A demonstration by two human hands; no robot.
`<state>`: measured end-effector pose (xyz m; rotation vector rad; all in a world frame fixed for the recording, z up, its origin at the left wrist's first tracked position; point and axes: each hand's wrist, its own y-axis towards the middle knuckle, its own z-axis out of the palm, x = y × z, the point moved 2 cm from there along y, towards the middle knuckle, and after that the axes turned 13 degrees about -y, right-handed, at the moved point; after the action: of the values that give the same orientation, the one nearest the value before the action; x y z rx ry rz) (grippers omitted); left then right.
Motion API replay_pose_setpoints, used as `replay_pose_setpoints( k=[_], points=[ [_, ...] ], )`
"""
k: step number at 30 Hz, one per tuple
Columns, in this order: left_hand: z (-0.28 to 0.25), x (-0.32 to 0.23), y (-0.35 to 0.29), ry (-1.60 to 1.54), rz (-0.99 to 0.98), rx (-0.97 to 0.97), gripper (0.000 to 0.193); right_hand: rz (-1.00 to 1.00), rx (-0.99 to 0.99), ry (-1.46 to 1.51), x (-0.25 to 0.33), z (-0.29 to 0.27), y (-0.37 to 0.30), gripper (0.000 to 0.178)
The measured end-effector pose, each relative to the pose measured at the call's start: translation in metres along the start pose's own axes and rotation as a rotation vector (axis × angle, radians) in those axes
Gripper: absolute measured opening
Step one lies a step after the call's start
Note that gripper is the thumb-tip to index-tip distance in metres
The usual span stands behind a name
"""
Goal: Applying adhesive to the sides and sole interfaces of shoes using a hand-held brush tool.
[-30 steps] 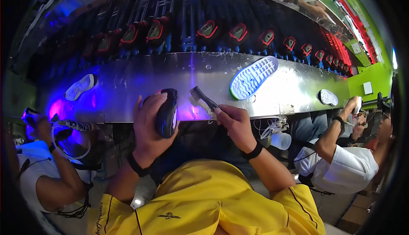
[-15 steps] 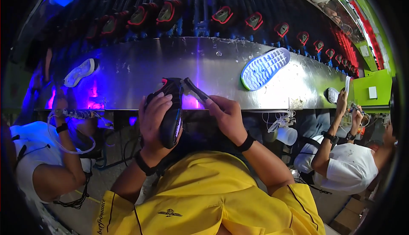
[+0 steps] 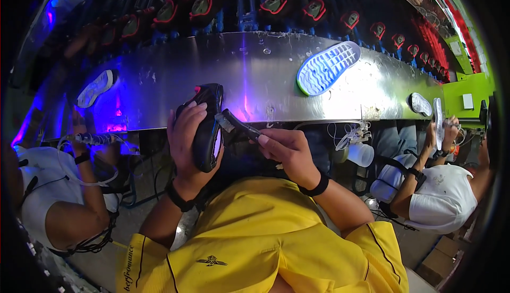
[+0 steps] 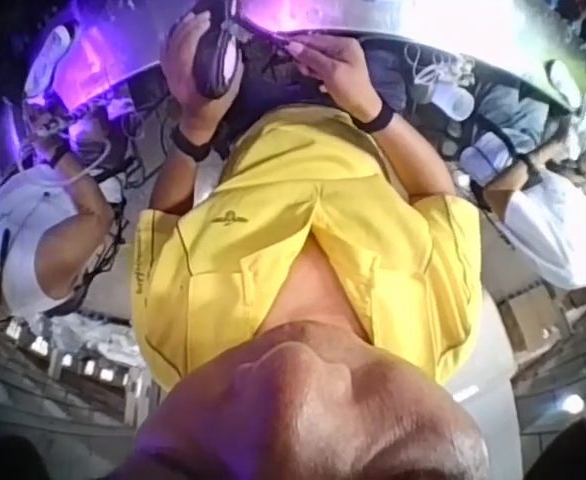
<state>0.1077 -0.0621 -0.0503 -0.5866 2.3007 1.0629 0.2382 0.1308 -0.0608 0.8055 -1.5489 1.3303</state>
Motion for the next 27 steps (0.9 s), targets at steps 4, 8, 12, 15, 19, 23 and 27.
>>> replay_pose_setpoints(
  k=[4,8,12,15,19,23,27],
  points=[
    [0.003,-0.01,0.01,0.066,-0.016,0.03,0.066,-0.099,-0.087,-0.088,0.002,0.002,-0.011,0.027],
    [0.004,-0.02,0.021,0.093,-0.079,0.064,0.069,-0.225,-0.164,-0.099,0.005,0.001,-0.018,0.021],
    [0.013,-0.025,0.032,0.128,-0.067,0.022,0.07,-0.379,-0.216,-0.241,0.014,-0.003,-0.028,0.024],
    [0.016,-0.031,0.046,0.155,-0.103,0.027,0.068,-0.464,-0.272,-0.349,0.024,-0.01,-0.034,0.023],
    [0.02,-0.033,0.061,0.215,-0.127,0.071,0.064,-0.503,-0.357,-0.422,0.042,-0.022,-0.038,0.02],
    [0.021,-0.035,0.076,0.227,-0.149,0.125,0.065,-0.567,-0.424,-0.569,0.056,-0.04,-0.031,0.022],
    [0.014,-0.027,0.09,0.23,-0.161,0.159,0.068,-0.649,-0.429,-0.708,0.066,-0.053,-0.008,0.024]
  ],
)
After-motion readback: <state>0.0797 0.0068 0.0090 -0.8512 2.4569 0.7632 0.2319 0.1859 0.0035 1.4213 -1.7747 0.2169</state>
